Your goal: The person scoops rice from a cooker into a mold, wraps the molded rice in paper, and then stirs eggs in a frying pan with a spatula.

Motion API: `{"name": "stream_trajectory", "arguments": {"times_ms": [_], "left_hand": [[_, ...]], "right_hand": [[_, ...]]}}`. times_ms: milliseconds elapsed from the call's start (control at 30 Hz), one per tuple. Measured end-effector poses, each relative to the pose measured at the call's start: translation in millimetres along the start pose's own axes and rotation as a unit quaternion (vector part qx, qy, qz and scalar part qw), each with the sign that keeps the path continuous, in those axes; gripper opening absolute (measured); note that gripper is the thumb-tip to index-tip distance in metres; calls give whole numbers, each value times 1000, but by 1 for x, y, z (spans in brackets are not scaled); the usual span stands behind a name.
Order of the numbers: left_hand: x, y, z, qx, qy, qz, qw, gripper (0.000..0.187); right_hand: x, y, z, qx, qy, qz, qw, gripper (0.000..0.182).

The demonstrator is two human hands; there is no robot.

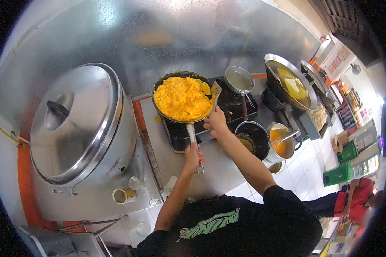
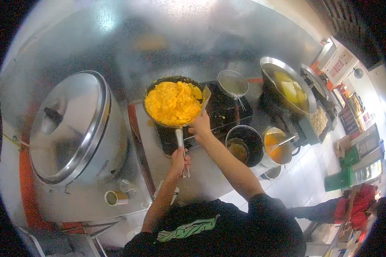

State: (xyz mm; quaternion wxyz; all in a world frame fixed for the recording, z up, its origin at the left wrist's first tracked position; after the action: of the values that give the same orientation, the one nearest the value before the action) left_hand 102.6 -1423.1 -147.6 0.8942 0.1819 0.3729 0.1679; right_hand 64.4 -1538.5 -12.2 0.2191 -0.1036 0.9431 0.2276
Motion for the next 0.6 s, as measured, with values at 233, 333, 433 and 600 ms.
{"name": "stream_trajectory", "arguments": {"times_ms": [233,333,433,600], "left_hand": [[0,4,8,-11,-46,33,998,33],[7,5,12,6,-59,16,998,31],[16,0,9,38,-41,11,998,31],[13,0,6,32,-9,-6,999,32]], "right_hand": [[-11,-80,18,1,101,-1,995,28],[5,-116,0,-30,193,-117,974,33],[16,-112,-27,45,354,-199,913,40],[6,-53,-62,311,681,-222,625,54]]}}
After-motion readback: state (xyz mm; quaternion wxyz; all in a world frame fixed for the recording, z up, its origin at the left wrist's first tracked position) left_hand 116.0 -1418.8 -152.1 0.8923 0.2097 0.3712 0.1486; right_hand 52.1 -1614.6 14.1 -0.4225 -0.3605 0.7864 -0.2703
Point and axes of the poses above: each hand's wrist, its own y-axis away from the middle knuckle, its own x-axis out of the back of the hand, z = x × y, the point moved 5 cm from there along -y, towards the middle knuckle, and after that the axes turned 6 degrees about -y, right-handed, at the moved point
